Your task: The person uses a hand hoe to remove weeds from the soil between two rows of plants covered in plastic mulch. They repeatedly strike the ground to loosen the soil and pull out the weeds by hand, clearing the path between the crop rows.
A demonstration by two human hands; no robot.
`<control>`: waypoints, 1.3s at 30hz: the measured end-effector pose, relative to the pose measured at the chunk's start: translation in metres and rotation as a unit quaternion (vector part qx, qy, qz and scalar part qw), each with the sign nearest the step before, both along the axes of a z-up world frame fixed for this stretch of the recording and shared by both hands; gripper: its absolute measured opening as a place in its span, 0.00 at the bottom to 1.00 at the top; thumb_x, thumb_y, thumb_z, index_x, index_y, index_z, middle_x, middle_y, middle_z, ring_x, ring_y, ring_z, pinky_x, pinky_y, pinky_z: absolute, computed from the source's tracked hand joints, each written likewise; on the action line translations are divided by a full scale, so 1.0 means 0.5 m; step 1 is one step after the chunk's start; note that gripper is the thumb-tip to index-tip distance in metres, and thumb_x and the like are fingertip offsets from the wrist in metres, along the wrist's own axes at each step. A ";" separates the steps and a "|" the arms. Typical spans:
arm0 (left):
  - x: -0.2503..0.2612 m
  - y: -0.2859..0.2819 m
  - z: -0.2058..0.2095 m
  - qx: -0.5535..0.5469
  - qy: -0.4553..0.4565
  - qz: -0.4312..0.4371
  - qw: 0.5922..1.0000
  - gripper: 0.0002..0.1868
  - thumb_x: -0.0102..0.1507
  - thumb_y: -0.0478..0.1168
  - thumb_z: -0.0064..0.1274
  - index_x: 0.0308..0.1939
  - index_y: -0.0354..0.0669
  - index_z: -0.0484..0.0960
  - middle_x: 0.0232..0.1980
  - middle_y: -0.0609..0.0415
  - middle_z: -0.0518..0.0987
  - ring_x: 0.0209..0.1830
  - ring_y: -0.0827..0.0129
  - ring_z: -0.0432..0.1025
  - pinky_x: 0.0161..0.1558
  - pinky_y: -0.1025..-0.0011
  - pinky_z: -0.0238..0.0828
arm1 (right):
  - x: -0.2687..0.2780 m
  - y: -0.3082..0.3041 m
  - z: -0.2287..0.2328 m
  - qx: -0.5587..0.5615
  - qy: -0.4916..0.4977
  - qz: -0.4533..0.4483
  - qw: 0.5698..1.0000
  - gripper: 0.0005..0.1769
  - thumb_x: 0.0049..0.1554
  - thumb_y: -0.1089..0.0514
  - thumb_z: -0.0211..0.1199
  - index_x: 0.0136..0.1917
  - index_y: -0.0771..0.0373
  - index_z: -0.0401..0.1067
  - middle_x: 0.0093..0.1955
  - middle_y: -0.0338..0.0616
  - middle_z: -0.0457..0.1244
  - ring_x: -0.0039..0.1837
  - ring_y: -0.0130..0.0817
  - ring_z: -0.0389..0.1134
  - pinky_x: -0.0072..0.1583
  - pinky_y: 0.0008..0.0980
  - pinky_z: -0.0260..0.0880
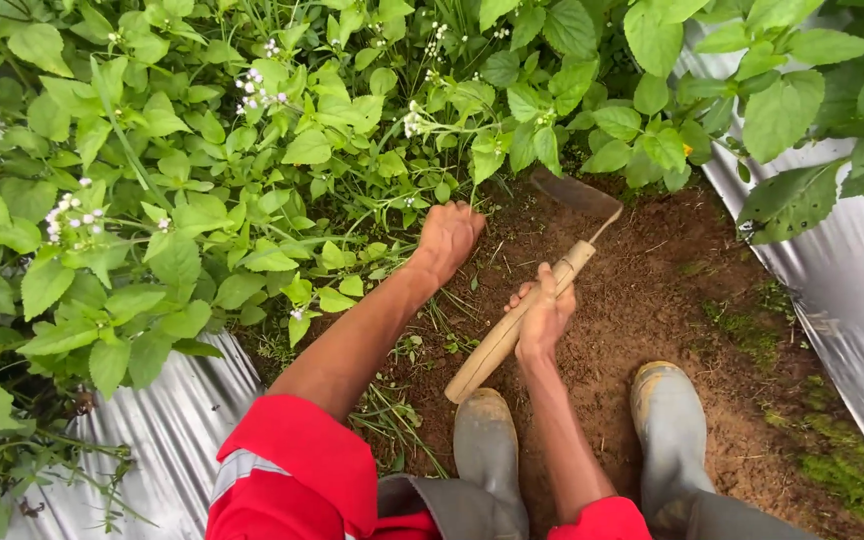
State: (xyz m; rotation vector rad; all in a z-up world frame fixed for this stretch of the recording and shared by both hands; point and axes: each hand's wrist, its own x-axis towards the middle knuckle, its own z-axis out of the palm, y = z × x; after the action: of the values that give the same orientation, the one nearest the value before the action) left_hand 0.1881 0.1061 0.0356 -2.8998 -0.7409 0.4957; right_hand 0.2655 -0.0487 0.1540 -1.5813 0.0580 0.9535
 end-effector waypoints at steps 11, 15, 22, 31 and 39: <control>-0.027 0.003 0.245 0.025 0.090 -0.025 0.995 0.08 0.68 0.36 0.49 0.44 0.54 0.82 0.50 0.53 0.82 0.44 0.68 0.72 0.36 0.74 0.66 | -0.035 -0.015 -0.022 -0.004 -0.047 -0.012 0.999 0.12 0.67 0.48 0.52 0.55 0.59 0.61 0.31 0.34 0.60 0.29 0.24 0.64 0.32 0.23 0.74; -0.018 0.021 0.223 0.005 0.075 -0.011 0.997 0.09 0.70 0.36 0.47 0.47 0.53 0.82 0.55 0.55 0.81 0.51 0.69 0.71 0.40 0.75 0.68 | -0.023 -0.014 -0.050 0.037 -0.060 -0.089 0.994 0.13 0.67 0.45 0.52 0.54 0.55 0.59 0.29 0.33 0.60 0.28 0.23 0.64 0.32 0.25 0.74; -0.036 0.013 0.249 -0.033 0.071 0.035 0.996 0.14 0.74 0.37 0.35 0.44 0.50 0.80 0.60 0.51 0.81 0.60 0.65 0.73 0.43 0.74 0.73 | -0.045 -0.012 -0.045 -0.030 0.024 0.021 0.999 0.14 0.65 0.47 0.54 0.54 0.59 0.61 0.30 0.33 0.60 0.28 0.24 0.63 0.30 0.25 0.72; -0.036 0.007 0.205 -0.099 0.009 0.127 0.987 0.23 0.72 0.39 0.23 0.57 0.42 0.76 0.60 0.45 0.78 0.63 0.62 0.70 0.63 0.64 0.67 | -0.051 -0.006 -0.079 0.006 0.045 -0.024 0.999 0.13 0.63 0.46 0.56 0.51 0.57 0.60 0.28 0.33 0.60 0.27 0.25 0.63 0.30 0.27 0.73; -0.048 -0.009 -0.023 -0.137 -0.090 0.213 0.963 0.12 0.64 0.37 0.26 0.42 0.52 0.68 0.37 0.58 0.65 0.39 0.65 0.61 0.49 0.66 0.59 | -0.022 0.022 -0.063 0.041 0.018 -0.101 0.994 0.14 0.63 0.43 0.57 0.48 0.53 0.61 0.28 0.33 0.60 0.28 0.24 0.64 0.30 0.25 0.72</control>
State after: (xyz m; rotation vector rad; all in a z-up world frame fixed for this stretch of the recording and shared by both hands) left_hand 0.1643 0.1018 0.0239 -3.0647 -1.4489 0.4004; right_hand 0.2543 -0.0379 0.1225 -1.4517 0.1978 0.8169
